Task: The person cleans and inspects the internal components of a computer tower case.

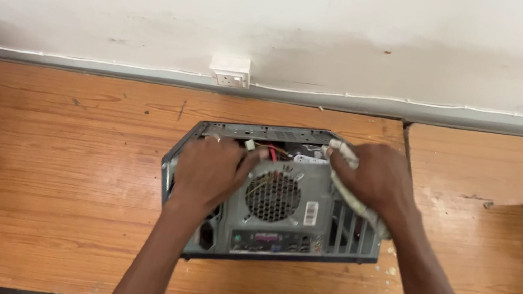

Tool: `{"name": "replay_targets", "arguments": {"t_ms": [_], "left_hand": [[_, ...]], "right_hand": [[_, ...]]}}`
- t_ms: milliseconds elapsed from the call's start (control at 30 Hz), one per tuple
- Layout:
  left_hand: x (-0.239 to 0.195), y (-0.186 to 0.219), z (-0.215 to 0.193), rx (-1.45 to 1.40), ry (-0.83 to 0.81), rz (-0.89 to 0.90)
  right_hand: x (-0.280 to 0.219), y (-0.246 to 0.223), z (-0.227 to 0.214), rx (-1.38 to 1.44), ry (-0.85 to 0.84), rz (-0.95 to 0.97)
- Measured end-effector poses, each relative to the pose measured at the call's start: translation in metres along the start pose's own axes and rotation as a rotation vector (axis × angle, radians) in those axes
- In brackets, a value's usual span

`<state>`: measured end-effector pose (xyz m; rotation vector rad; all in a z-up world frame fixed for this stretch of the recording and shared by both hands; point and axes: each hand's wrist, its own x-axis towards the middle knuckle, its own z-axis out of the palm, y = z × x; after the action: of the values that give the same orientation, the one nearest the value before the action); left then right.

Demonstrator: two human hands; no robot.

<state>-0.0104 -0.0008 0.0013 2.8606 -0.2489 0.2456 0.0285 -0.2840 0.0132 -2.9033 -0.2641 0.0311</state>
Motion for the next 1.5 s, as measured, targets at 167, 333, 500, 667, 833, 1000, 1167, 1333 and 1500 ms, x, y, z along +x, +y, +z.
{"name": "replay_targets", "arguments": {"t_ms": [167, 333, 500, 667, 833, 1000, 1167, 1333, 1500], "left_hand": [[-0.045, 0.007, -0.001, -0.057, -0.089, 0.138], [-0.085, -0.002, 0.02, -0.08, -0.086, 0.148], [-0.126, -0.007, 0.047, -0.109, -0.13, 0.157], [-0.154, -0.026, 0.089, -0.203, -0.07, 0.252], [-0.186, -0.039, 0.144, -0.214, -0.242, 0.271], [-0.209, -0.048, 0.199, -0.238, -0.242, 0.296], [-0.209, -0.04, 0.176, -0.246, -0.268, 0.235], [-0.224, -0.04, 0.151, -0.238, -0.385, 0.168], [-0.23, -0.048, 0.16, -0.277, -0.303, 0.214]], "right_hand": [[-0.049, -0.001, 0.018, 0.074, -0.078, 0.093], [-0.096, -0.016, 0.035, 0.107, 0.05, 0.047], [-0.147, -0.02, 0.08, 0.184, 0.254, -0.028], [-0.169, -0.023, 0.135, 0.122, 0.301, 0.066], [-0.191, -0.02, 0.189, 0.102, 0.233, 0.108], [-0.21, -0.018, 0.224, 0.034, 0.248, 0.051], [-0.213, -0.025, 0.22, 0.062, 0.316, 0.108], [-0.229, -0.041, 0.223, 0.091, 0.296, 0.165], [-0.236, -0.046, 0.228, 0.052, 0.344, 0.177]]}}
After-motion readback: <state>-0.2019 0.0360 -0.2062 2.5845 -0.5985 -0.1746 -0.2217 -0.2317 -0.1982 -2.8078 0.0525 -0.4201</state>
